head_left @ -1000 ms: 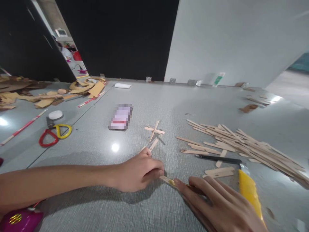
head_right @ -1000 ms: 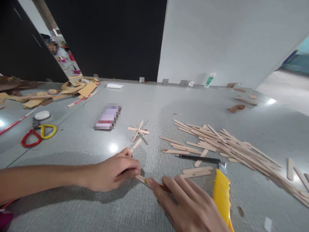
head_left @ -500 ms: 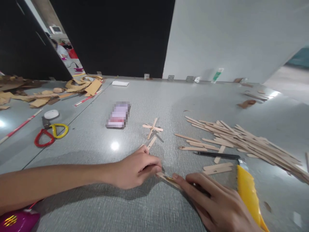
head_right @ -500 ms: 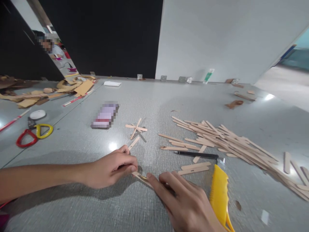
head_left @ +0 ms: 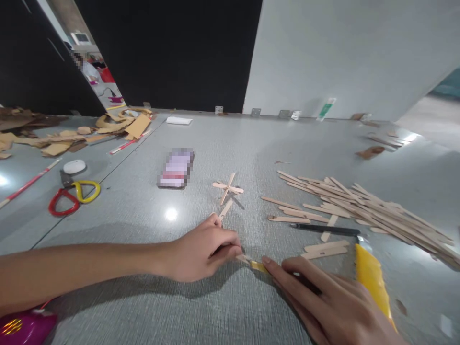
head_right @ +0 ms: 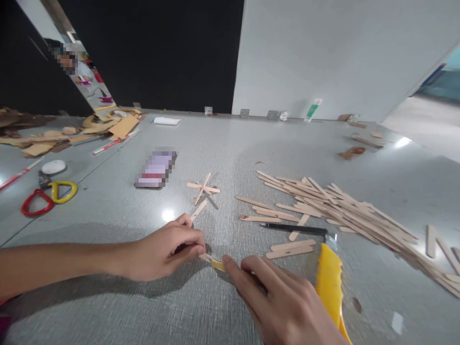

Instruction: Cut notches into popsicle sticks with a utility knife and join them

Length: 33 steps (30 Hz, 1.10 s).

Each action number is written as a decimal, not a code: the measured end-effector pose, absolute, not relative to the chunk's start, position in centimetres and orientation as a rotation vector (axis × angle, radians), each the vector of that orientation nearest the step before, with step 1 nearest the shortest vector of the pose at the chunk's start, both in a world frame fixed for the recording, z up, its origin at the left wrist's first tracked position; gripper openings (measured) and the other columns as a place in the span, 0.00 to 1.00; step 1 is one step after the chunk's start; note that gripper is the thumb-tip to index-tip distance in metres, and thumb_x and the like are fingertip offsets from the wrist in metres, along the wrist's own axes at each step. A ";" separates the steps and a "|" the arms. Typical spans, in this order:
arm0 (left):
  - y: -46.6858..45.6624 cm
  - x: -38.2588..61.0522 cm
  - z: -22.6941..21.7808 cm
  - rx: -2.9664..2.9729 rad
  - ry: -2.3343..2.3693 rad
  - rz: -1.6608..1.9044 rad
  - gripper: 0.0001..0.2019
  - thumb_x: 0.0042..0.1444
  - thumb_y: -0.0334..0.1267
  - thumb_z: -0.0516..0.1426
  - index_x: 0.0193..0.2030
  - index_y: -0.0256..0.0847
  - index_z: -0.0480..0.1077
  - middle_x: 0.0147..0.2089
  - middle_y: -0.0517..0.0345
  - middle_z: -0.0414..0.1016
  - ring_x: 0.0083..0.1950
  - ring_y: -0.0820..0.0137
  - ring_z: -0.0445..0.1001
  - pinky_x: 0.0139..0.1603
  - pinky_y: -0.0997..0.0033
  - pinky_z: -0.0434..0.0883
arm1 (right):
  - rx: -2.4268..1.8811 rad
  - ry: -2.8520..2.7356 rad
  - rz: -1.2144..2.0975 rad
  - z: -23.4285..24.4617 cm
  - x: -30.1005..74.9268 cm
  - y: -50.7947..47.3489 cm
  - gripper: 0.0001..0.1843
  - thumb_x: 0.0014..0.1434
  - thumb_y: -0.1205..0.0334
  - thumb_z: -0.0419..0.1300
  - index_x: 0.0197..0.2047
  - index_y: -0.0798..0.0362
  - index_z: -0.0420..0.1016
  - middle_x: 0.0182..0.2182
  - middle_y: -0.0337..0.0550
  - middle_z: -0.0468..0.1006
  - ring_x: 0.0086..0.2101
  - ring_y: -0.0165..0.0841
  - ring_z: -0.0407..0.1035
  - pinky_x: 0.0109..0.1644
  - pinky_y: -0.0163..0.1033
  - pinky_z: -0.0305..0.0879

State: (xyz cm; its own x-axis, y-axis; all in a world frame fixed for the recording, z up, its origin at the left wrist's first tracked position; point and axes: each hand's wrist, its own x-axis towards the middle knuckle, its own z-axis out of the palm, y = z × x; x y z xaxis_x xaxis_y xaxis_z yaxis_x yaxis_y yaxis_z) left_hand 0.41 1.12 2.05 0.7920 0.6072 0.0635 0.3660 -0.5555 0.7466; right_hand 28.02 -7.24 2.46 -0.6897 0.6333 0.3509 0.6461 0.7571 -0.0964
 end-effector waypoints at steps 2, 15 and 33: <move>1.1 0.4 2.1 2.221 0.705 0.412 0.15 0.75 0.36 0.50 0.32 0.42 0.62 0.25 0.67 0.61 0.32 0.70 0.57 0.51 0.61 0.61 | -0.982 -2.593 -0.030 2.1 28.1 -7.2 0.23 0.79 0.71 0.42 0.68 0.57 0.70 0.44 0.49 0.82 0.35 0.35 0.81 0.34 0.39 0.75; 1.2 0.1 1.7 2.258 0.665 0.403 0.16 0.76 0.40 0.49 0.34 0.42 0.63 0.25 0.68 0.60 0.30 0.71 0.53 0.51 0.62 0.59 | -0.989 -2.637 -0.064 2.3 28.5 -7.8 0.29 0.71 0.79 0.44 0.71 0.61 0.66 0.46 0.55 0.86 0.30 0.36 0.80 0.31 0.40 0.76; 1.2 0.1 1.3 2.260 0.634 0.443 0.14 0.76 0.38 0.50 0.36 0.41 0.65 0.25 0.69 0.61 0.29 0.72 0.54 0.49 0.62 0.59 | -0.867 -2.670 -0.460 2.8 27.0 -8.0 0.25 0.71 0.79 0.42 0.62 0.67 0.72 0.40 0.56 0.88 0.31 0.43 0.82 0.33 0.48 0.78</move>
State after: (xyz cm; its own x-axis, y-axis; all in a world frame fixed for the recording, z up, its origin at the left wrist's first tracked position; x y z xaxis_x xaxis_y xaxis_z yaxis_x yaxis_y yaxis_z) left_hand 0.07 1.16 1.26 0.8187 0.5612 0.1217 0.3080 -0.6079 0.7319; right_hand 27.00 -7.95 2.84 -0.7745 0.5127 0.3706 0.6071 0.7671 0.2075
